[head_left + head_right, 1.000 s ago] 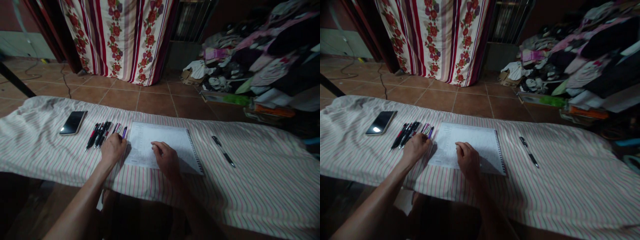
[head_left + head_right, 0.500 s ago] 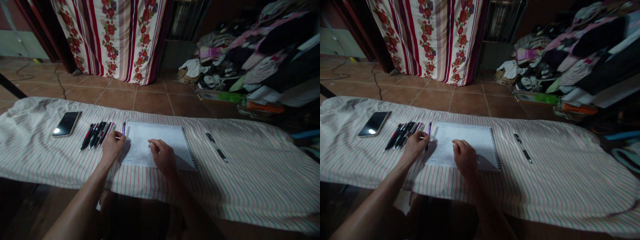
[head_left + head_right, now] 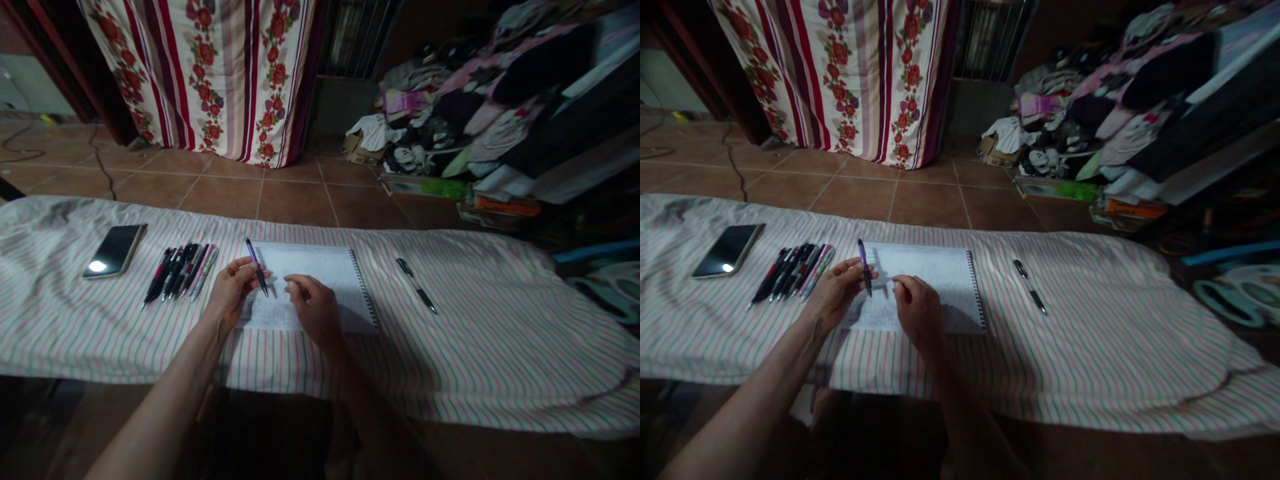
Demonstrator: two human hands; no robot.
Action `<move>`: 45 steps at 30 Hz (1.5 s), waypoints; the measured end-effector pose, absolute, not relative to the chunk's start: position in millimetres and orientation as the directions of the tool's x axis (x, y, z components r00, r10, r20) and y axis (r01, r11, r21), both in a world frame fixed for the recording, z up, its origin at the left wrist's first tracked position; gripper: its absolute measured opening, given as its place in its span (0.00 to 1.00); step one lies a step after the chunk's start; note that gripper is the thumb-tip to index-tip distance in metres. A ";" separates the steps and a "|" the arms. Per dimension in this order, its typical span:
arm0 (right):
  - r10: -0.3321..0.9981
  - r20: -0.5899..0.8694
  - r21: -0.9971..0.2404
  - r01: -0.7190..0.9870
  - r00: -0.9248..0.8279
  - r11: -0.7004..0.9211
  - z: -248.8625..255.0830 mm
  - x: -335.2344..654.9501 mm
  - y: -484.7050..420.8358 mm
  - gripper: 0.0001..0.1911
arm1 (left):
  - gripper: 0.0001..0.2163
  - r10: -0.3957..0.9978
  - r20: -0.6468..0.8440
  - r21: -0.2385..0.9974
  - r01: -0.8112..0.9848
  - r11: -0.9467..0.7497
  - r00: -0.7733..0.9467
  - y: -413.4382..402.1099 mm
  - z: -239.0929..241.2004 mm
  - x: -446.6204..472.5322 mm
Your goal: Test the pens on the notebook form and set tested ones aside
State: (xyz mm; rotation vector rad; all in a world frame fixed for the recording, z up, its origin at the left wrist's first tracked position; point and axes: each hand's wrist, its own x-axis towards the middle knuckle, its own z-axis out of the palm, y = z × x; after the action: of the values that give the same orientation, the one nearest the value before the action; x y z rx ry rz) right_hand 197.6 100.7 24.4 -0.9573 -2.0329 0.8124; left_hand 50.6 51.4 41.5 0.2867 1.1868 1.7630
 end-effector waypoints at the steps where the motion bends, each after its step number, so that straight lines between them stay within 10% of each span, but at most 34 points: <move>1: 0.832 0.329 -0.792 0.349 -0.447 0.501 24.4 197.9 100.8 0.13 | 0.05 0.810 -0.300 0.788 -0.609 -0.086 -0.504 52.9 41.6 52.3; 18: 0.917 -0.111 -0.975 -0.137 -0.382 -0.175 37.0 197.7 106.7 0.12 | 0.08 0.768 -0.381 0.569 -0.785 -0.245 -0.515 67.2 39.0 79.8; 45: 0.935 -0.274 -0.882 -0.329 -0.225 -0.337 36.6 207.6 111.9 0.16 | 0.06 0.873 -0.304 0.643 -0.758 -0.108 -0.382 66.8 36.3 108.5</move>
State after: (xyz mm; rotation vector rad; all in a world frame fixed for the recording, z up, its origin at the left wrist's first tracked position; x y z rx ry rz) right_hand 207.6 111.9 36.6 -1.0539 -0.8766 1.7220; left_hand 108.5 66.8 36.3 0.1799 0.8940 1.7520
